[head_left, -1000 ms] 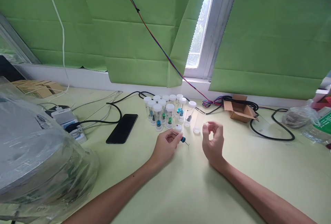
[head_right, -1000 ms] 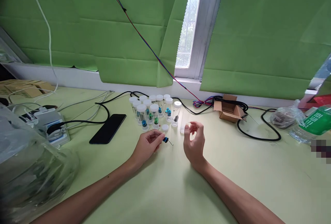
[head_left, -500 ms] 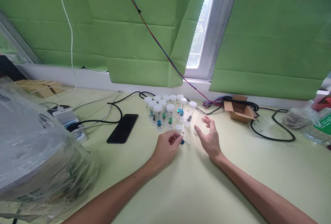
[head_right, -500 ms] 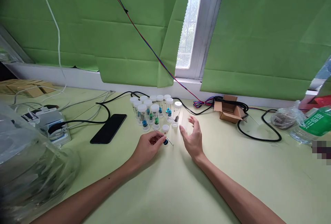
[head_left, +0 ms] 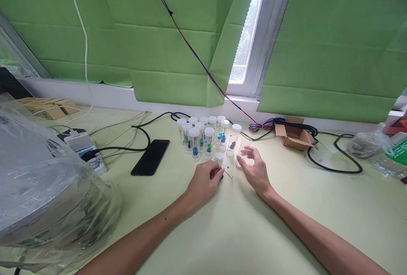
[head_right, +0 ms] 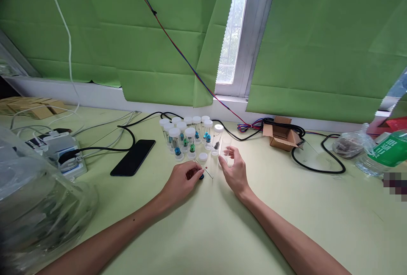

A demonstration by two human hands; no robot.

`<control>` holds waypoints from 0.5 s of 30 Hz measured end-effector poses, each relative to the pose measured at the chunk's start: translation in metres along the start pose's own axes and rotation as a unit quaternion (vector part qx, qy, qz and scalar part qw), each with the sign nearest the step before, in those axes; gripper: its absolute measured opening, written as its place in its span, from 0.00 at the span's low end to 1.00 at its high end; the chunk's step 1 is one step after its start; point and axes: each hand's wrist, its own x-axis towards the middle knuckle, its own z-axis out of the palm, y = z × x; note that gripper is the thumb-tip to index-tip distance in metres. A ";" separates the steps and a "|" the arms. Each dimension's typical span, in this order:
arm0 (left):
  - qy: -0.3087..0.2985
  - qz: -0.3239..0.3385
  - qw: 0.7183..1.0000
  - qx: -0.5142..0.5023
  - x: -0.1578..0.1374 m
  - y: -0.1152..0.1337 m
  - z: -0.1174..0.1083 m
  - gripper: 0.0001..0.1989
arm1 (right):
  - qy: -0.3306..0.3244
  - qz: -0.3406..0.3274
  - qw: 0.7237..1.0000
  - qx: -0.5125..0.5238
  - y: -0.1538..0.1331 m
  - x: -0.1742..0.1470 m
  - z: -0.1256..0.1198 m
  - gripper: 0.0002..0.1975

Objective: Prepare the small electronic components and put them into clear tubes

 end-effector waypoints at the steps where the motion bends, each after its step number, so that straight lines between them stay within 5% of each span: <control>1: -0.002 0.005 1.000 0.003 0.000 0.000 0.000 0.12 | -0.003 -0.003 1.000 -0.002 -0.001 0.000 0.000 0.18; 15: -0.012 0.029 0.999 0.034 0.000 -0.003 0.000 0.11 | 0.016 -0.029 0.999 -0.018 -0.003 -0.004 0.001 0.22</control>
